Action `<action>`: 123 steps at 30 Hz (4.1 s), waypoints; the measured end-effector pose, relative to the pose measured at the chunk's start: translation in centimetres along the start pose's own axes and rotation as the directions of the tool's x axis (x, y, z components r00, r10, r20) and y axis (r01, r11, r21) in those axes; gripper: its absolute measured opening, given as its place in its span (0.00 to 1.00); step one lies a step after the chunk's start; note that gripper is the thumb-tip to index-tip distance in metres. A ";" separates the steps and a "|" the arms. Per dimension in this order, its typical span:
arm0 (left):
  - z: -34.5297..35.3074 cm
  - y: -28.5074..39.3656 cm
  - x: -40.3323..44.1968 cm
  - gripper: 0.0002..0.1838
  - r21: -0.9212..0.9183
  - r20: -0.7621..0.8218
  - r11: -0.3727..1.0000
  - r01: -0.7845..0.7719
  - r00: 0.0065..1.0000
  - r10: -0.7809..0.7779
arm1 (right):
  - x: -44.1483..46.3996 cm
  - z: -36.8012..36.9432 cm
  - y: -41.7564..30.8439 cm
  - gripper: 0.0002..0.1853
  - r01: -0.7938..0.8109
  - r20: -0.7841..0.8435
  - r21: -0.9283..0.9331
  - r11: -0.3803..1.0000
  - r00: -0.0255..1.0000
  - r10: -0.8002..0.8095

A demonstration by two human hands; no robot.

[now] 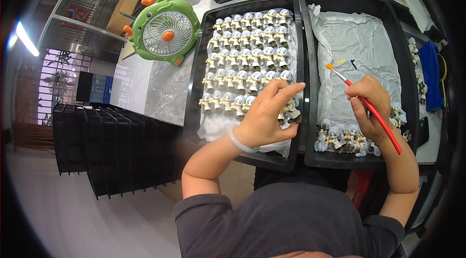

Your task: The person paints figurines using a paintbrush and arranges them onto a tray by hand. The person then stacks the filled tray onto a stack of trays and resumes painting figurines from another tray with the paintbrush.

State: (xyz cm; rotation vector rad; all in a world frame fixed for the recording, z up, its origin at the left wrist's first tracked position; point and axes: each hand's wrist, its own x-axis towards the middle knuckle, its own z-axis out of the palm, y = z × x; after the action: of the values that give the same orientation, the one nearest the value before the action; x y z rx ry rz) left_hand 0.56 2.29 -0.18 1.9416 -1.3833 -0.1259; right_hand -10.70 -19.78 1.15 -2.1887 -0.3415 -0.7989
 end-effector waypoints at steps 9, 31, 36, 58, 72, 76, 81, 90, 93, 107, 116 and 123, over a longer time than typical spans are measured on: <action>-0.7 0.5 -0.1 0.29 0.275 -0.010 0.960 -0.051 0.998 0.056 | -0.1 0.0 -0.2 0.04 -0.014 0.023 0.017 1.000 1.000 0.013; -12.0 -5.2 -8.5 0.31 0.299 0.052 0.791 0.534 0.818 -0.572 | -0.1 -0.2 -0.2 0.03 -0.053 0.003 0.004 0.999 0.999 0.053; -10.5 -5.4 -12.3 0.31 0.515 0.228 0.709 0.482 0.720 -0.656 | 0.0 0.1 -0.4 0.03 -0.034 -0.008 0.015 0.999 0.999 0.034; 18.1 0.0 11.2 0.13 -0.108 0.443 0.963 -0.246 0.856 0.268 | 0.2 -1.7 3.2 0.04 -0.122 -0.359 0.027 0.992 0.925 0.124; 5.8 2.9 8.7 0.22 -0.569 0.449 0.631 0.527 0.842 -0.298 | 0.7 -2.4 1.2 0.04 0.035 -0.375 -0.062 0.997 0.925 -0.056; 1.4 0.6 4.9 0.27 -0.863 0.460 0.130 0.489 0.865 -0.200 | 0.7 -1.6 0.2 0.07 0.065 -0.332 -0.075 0.995 0.939 -0.086; 0.8 0.2 2.0 0.39 -0.911 0.307 0.250 0.329 0.944 -0.125 | 0.5 -0.8 -0.4 0.08 0.065 -0.245 -0.061 0.996 0.966 -0.078; 0.2 0.6 1.0 0.44 -0.913 0.154 0.394 0.103 0.983 0.100 | 0.4 -0.9 0.4 0.09 0.033 -0.153 -0.041 0.999 0.987 -0.039; 0.4 0.9 0.9 0.40 -0.810 0.130 0.586 0.037 0.984 0.118 | 0.4 -0.7 0.4 0.09 0.033 -0.140 -0.042 0.999 0.989 -0.038; -0.3 2.2 1.4 0.30 0.198 0.042 0.973 -0.121 0.993 0.114 | 0.2 -0.7 0.2 0.05 -0.015 -0.094 -0.010 1.000 0.995 0.014; -4.1 -0.2 0.6 0.33 -0.337 0.034 0.938 0.078 0.997 -0.071 | -0.1 -1.0 0.8 0.04 -0.153 -0.055 0.023 0.988 0.987 0.154; -11.3 -2.9 -5.9 0.34 0.140 0.131 0.895 0.424 0.888 -0.442 | 0.0 -1.0 1.0 0.05 -0.136 -0.088 0.088 0.987 0.986 0.144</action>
State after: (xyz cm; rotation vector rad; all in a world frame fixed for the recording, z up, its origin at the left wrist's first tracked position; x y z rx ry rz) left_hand 5.71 13.43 4.29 2.3525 -1.0440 -0.4361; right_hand -10.65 -21.17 1.06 -2.0657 -0.1680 -0.7936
